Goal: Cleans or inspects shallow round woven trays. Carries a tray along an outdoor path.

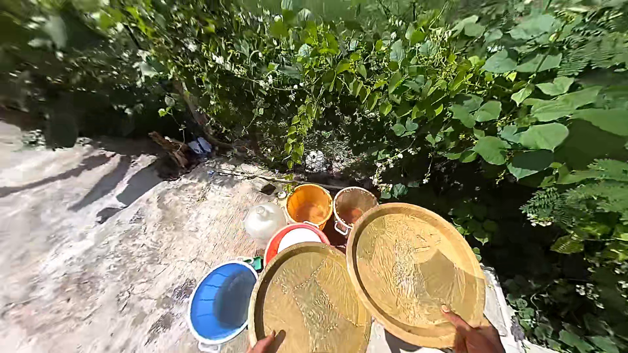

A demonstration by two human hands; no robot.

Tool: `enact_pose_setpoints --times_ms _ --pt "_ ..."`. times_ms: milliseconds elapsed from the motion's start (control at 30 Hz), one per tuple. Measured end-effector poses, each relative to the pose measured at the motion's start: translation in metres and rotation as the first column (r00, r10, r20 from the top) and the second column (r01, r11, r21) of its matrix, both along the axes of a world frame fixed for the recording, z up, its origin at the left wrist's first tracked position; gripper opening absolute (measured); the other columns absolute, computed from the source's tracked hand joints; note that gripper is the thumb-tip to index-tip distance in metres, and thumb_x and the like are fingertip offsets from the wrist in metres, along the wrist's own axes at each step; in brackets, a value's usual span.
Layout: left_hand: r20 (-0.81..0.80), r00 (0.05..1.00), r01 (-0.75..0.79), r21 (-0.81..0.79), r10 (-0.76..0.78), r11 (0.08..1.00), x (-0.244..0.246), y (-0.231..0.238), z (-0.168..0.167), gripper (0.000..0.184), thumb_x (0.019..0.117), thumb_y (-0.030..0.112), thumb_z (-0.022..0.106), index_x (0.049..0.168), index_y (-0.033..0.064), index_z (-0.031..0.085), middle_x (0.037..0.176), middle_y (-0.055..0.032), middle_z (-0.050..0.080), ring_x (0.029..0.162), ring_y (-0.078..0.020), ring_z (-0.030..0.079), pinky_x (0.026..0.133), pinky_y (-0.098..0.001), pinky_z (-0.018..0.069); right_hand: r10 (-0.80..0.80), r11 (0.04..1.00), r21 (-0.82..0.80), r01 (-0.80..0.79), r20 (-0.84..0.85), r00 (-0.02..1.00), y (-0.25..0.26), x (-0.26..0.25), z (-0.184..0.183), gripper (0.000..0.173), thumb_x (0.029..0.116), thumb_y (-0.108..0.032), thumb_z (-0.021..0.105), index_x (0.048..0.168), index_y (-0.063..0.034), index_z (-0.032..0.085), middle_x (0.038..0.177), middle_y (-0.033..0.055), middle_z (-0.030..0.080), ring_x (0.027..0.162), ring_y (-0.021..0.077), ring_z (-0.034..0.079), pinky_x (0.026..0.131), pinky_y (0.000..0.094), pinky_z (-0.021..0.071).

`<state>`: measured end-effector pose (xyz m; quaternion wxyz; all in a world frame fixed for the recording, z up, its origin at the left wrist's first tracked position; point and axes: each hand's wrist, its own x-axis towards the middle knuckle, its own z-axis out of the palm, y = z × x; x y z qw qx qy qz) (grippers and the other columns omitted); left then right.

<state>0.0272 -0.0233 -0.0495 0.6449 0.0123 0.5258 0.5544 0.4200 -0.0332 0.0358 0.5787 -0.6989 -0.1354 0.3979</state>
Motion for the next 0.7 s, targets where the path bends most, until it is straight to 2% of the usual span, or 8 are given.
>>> enact_pose_setpoints --times_ms 100,200,300,467,533,567,700 --pt "0.011 1.0 -0.017 0.016 0.017 1.0 -0.013 -0.002 0.013 0.034 0.092 0.008 0.055 0.125 0.0023 0.047 0.094 -0.0133 0.07 0.084 -0.0221 0.072 0.075 -0.0454 0.0619 0.056 0.997 0.059 -0.057 0.004 0.998 0.008 -0.03 0.013 0.061 0.0884 0.004 0.066 0.142 0.001 0.038 0.115 0.0139 0.066 0.093 0.0188 0.072 0.075 0.0394 0.0648" --pt "-0.011 0.998 -0.054 0.044 0.055 0.998 -0.024 -0.005 0.034 0.038 0.0909 0.005 0.054 0.128 0.0026 0.045 0.094 -0.0125 0.072 0.082 -0.0208 0.073 0.073 -0.0429 0.0627 0.176 0.973 0.151 -0.176 0.013 0.984 0.015 -0.052 0.019 0.066 0.0875 0.008 0.065 0.146 0.0014 0.035 0.12 0.015 0.065 0.101 0.0202 0.071 0.084 0.0413 0.0643" --pt "-0.026 0.994 -0.106 0.03 0.107 0.994 -0.041 -0.008 0.05 0.042 0.0925 0.005 0.052 0.133 0.0026 0.043 0.097 -0.0131 0.071 0.082 -0.0209 0.073 0.072 -0.0421 0.0628 0.225 0.965 0.139 -0.222 -0.006 0.974 0.023 -0.079 0.026 0.062 0.0858 0.01 0.065 0.142 0.0005 0.04 0.116 0.014 0.067 0.098 0.021 0.073 0.08 0.0422 0.0652" --pt "0.036 0.978 -0.206 0.028 0.205 0.978 -0.067 -0.015 0.063 0.046 0.0956 0.009 0.051 0.14 0.0037 0.04 0.104 -0.0188 0.07 0.088 -0.0269 0.073 0.073 -0.0459 0.0629 0.284 0.949 0.151 -0.277 -0.026 0.959 0.038 -0.116 0.046 0.063 0.0887 0.009 0.065 0.145 -0.0015 0.038 0.119 0.0144 0.066 0.098 0.0226 0.073 0.079 0.0426 0.0655" --pt "0.072 0.964 -0.257 0.023 0.254 0.966 -0.074 -0.018 0.062 0.046 0.0951 0.009 0.052 0.139 0.0027 0.042 0.105 -0.0214 0.07 0.088 -0.0297 0.073 0.073 -0.0479 0.0626 0.321 0.931 0.157 -0.33 0.082 0.943 0.044 -0.123 0.055 0.065 0.0889 0.006 0.067 0.146 -0.0013 0.037 0.122 0.0141 0.065 0.1 0.0212 0.073 0.079 0.0404 0.0658" --pt "0.092 0.957 -0.277 0.026 0.274 0.96 -0.078 -0.019 0.061 0.045 0.0948 0.009 0.052 0.138 0.0021 0.042 0.105 -0.0221 0.07 0.089 -0.0306 0.073 0.073 -0.0485 0.0627 0.349 0.913 0.164 -0.373 0.159 0.924 0.047 -0.125 0.059 0.068 0.0887 0.004 0.069 0.148 -0.0001 0.035 0.125 0.0147 0.064 0.104 0.0203 0.071 0.082 0.0389 0.0651" --pt "0.15 0.94 -0.318 0.058 0.307 0.946 -0.087 -0.022 0.059 0.047 0.0921 0.009 0.055 0.137 0.0018 0.044 0.107 -0.0239 0.07 0.091 -0.0336 0.073 0.074 -0.0515 0.0625 0.413 0.83 0.133 -0.541 0.505 0.758 0.057 -0.132 0.081 0.068 0.0888 -0.007 0.072 0.146 0.007 0.038 0.129 0.0134 0.063 0.114 0.0126 0.067 0.096 0.0307 0.0593"
